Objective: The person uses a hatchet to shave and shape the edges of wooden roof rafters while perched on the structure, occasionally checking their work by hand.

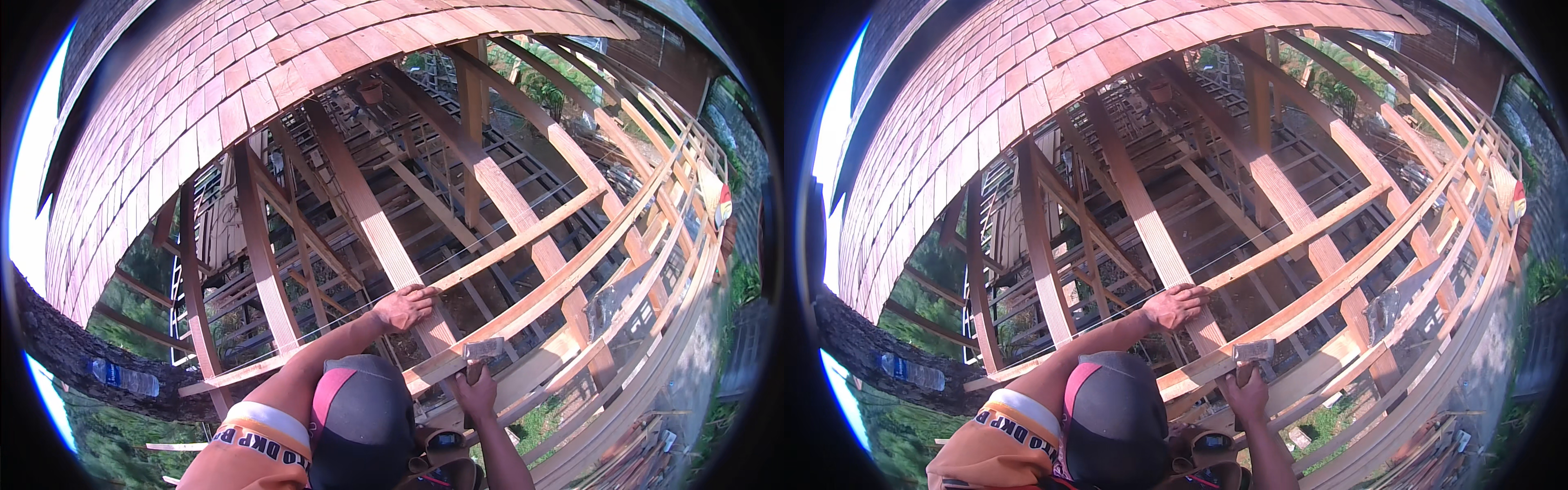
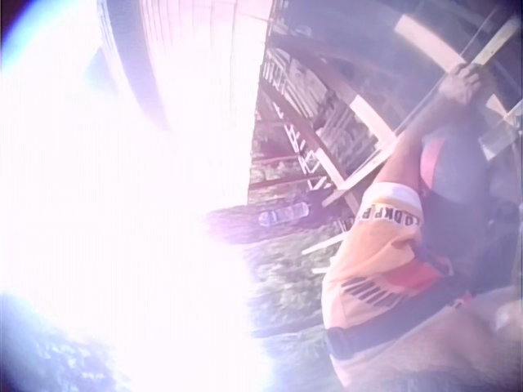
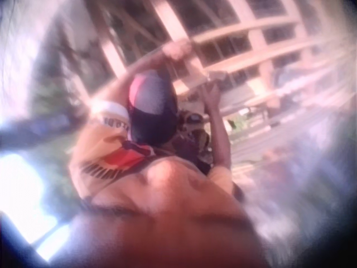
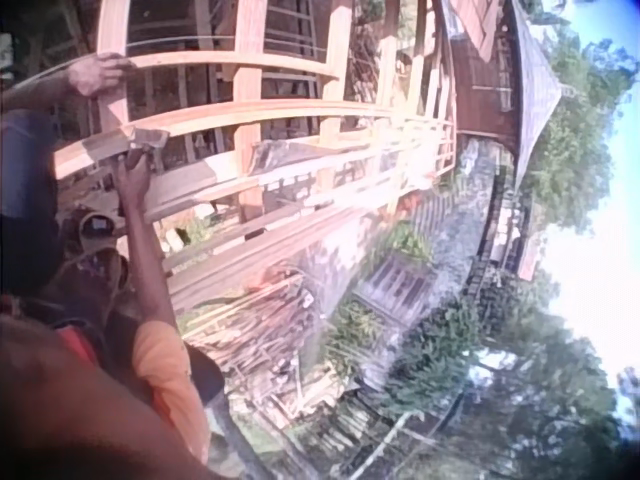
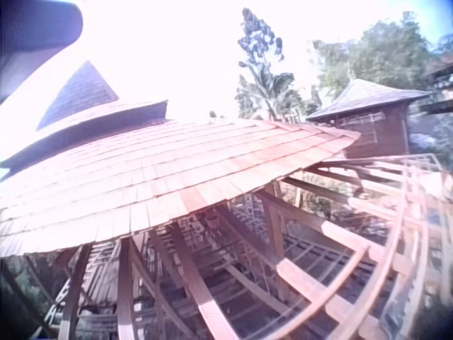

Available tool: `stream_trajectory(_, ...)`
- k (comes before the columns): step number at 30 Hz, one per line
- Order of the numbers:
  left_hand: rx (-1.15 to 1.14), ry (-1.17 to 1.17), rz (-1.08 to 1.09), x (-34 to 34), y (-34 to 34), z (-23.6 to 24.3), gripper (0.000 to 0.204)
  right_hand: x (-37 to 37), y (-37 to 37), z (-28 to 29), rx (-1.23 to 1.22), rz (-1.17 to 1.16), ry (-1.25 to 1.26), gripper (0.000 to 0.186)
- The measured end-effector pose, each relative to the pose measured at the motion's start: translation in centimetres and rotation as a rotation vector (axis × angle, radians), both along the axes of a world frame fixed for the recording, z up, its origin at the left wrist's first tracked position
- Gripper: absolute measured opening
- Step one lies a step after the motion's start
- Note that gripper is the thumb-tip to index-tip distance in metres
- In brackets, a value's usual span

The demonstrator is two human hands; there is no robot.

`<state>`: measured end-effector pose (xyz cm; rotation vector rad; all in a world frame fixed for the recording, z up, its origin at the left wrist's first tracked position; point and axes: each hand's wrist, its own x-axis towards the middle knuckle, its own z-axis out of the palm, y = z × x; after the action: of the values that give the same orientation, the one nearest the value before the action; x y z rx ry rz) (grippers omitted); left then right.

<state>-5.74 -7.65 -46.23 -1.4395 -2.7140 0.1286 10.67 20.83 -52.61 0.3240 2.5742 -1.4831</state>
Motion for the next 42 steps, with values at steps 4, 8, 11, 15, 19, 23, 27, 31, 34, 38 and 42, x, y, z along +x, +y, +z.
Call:
stream_trajectory(4, 0.010, -0.002, -0.007, -0.2, -0.1, -0.4, 0.028, 0.1, -0.1, 0.2, -0.027, -0.005, 0.055, 0.050)
stream_trajectory(8, 0.007, -0.005, -0.005, -0.2, -0.4, -0.7, 0.029, 0.1, -0.1, 0.3, -0.005, -0.005, 0.036, 0.048)
stream_trajectory(11, 0.000, -0.002, -0.002, 0.0, -0.3, -0.5, 0.031, 0.1, -0.1, 0.0, -0.018, -0.020, 0.047, 0.048)
stream_trajectory(15, -0.031, -0.001, 0.001, -0.1, -0.1, -0.2, 0.031, 0.2, 0.1, -0.8, -0.011, -0.023, 0.050, 0.048)
stream_trajectory(19, -0.027, 0.011, -0.003, -0.1, -0.1, 0.0, 0.031, 0.0, 0.0, -0.5, 0.020, -0.020, 0.035, 0.050)
stream_trajectory(23, -0.004, 0.027, -0.008, -0.1, -0.4, -0.3, 0.031, 0.1, -0.2, -0.3, 0.023, -0.022, 0.030, 0.052)
stream_trajectory(27, 0.016, 0.007, 0.004, 0.2, -0.7, -0.4, 0.031, 0.1, -0.4, 0.0, -0.006, -0.017, 0.021, 0.051)
stream_trajectory(31, -0.020, 0.005, 0.003, 0.0, -0.7, -0.3, 0.030, 0.1, -0.4, -0.4, -0.016, -0.015, 0.039, 0.051)
stream_trajectory(34, 0.008, -0.017, -0.017, -0.4, 0.1, -0.1, 0.027, 0.4, 0.4, -1.0, 0.181, -0.039, 0.351, 0.048)
stream_trajectory(38, 0.063, -0.007, -0.019, -0.8, 1.1, -1.0, 0.031, -1.8, 1.3, 5.5, 0.062, 0.053, 0.389, 0.041)
stream_trajectory(42, 0.252, -0.526, 0.365, 1.4, -0.8, 2.5, 0.055, -7.7, -2.3, 19.7, 0.060, 0.437, 0.578, 0.043)
